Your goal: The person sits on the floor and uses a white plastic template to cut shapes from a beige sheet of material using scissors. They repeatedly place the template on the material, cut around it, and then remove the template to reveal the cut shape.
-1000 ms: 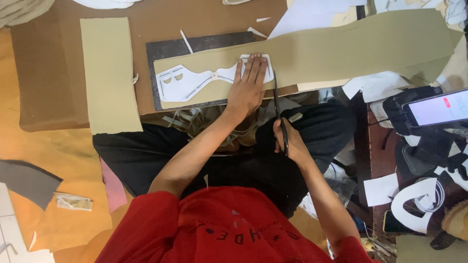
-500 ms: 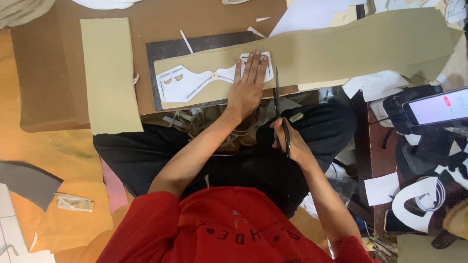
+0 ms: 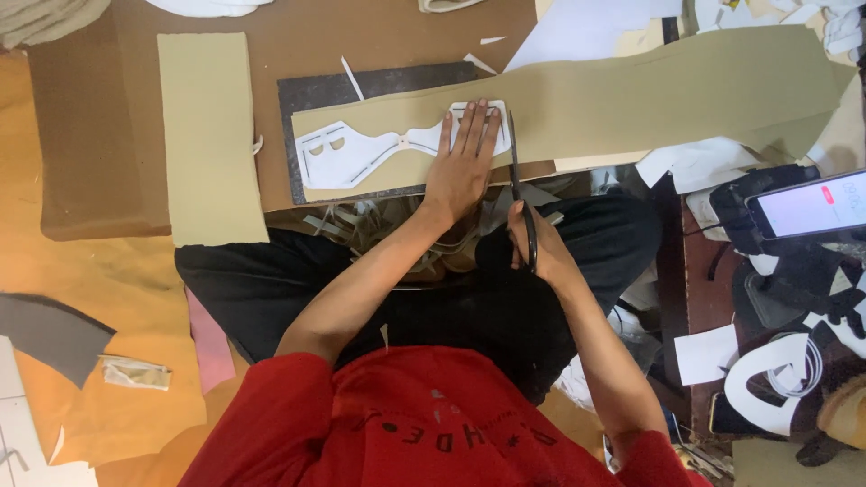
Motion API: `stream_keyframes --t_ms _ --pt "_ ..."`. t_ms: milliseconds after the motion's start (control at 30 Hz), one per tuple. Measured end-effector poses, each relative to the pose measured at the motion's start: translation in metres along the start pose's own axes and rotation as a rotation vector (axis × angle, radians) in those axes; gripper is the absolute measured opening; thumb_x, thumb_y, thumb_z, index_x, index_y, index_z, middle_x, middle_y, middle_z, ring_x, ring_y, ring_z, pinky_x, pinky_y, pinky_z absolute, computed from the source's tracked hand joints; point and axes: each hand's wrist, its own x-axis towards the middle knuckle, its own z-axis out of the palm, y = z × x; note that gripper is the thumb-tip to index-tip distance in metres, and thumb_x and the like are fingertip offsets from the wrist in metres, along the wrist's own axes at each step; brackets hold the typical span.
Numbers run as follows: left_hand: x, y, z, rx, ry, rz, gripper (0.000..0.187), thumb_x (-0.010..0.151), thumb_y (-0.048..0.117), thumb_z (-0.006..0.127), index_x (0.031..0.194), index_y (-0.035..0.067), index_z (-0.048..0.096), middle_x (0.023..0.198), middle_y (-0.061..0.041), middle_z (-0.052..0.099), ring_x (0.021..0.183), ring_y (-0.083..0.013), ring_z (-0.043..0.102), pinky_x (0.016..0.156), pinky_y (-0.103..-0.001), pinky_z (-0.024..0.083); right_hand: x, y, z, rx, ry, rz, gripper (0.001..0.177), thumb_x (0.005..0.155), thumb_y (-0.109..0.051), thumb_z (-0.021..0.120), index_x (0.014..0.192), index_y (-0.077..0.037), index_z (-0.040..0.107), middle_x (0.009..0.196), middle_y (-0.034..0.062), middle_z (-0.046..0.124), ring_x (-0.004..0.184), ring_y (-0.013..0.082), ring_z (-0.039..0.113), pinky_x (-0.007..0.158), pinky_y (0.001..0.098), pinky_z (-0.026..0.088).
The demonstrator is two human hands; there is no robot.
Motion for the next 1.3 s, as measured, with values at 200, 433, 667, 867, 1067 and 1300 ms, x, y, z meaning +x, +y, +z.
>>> stream_keyframes --t_ms 200,433,667,867,1067,1300 --pt "0.003 0.001 0.002 -0.021 -0.019 -0.013 0.073 0.114 0.029 0.043 0.168 0.009 -0.002 0.175 -0.02 0.002 0.162 -0.0328 -0.001 0.13 -0.055 -0.003 -0.004 -0.006 0.001 -0.04 0.054 0.013 0.076 0.102 -0.069 0.024 0.094 -0.004 0.063 0.063 0.0166 0.065 0.055 0.0321 0.072 0.062 0.0413 0.056" --pt "0.003 0.001 0.0 -0.034 -0.021 -0.014 0.072 0.114 0.028 0.042 0.168 0.011 -0.004 0.175 -0.019 0.0 0.162 -0.0321 -0.002 0.13 -0.055 -0.004 -0.002 -0.008 -0.007 -0.164 0.044 0.068 0.069 0.104 -0.059 0.033 0.099 0.001 0.068 0.073 0.0262 0.071 0.078 0.045 0.074 0.072 0.0507 0.056" --pt "-0.005 0.001 -0.007 -0.003 0.093 -0.012 0.076 0.114 0.027 0.052 0.168 0.008 0.002 0.174 -0.022 0.006 0.162 -0.0342 0.006 0.129 -0.056 0.0 0.034 -0.011 -0.016 -0.102 -0.036 0.006 0.088 0.097 -0.08 0.013 0.105 -0.007 0.062 0.064 0.0176 0.068 0.068 0.0337 0.075 0.069 0.0413 0.057" --pt "-0.004 0.001 0.005 -0.012 0.191 -0.002 0.076 0.111 0.027 0.054 0.168 0.009 0.007 0.173 -0.022 0.011 0.161 -0.0345 0.012 0.129 -0.057 0.004 0.032 -0.023 -0.014 -0.148 0.01 0.073 0.073 0.103 -0.064 0.021 0.099 -0.006 0.064 0.061 0.0194 0.068 0.065 0.034 0.075 0.068 0.0413 0.057" --pt "-0.006 0.001 0.005 0.014 0.274 0.004 0.072 0.111 0.027 0.052 0.167 0.009 0.011 0.172 -0.022 0.015 0.16 -0.0336 0.015 0.129 -0.057 0.009 0.033 -0.034 -0.019 -0.174 0.007 0.081 0.076 0.103 -0.065 0.019 0.099 -0.005 0.066 0.065 0.0221 0.07 0.067 0.0357 0.075 0.068 0.043 0.059" --pt "-0.008 0.0 0.007 0.007 0.408 0.003 0.067 0.108 0.024 0.045 0.166 0.011 0.016 0.171 -0.019 0.02 0.16 -0.0321 0.019 0.129 -0.054 0.013 0.067 -0.023 -0.023 0.004 0.013 -0.117 0.087 0.103 -0.074 0.02 0.098 0.001 0.064 0.066 0.0235 0.066 0.059 0.0357 0.071 0.055 0.0405 0.059"
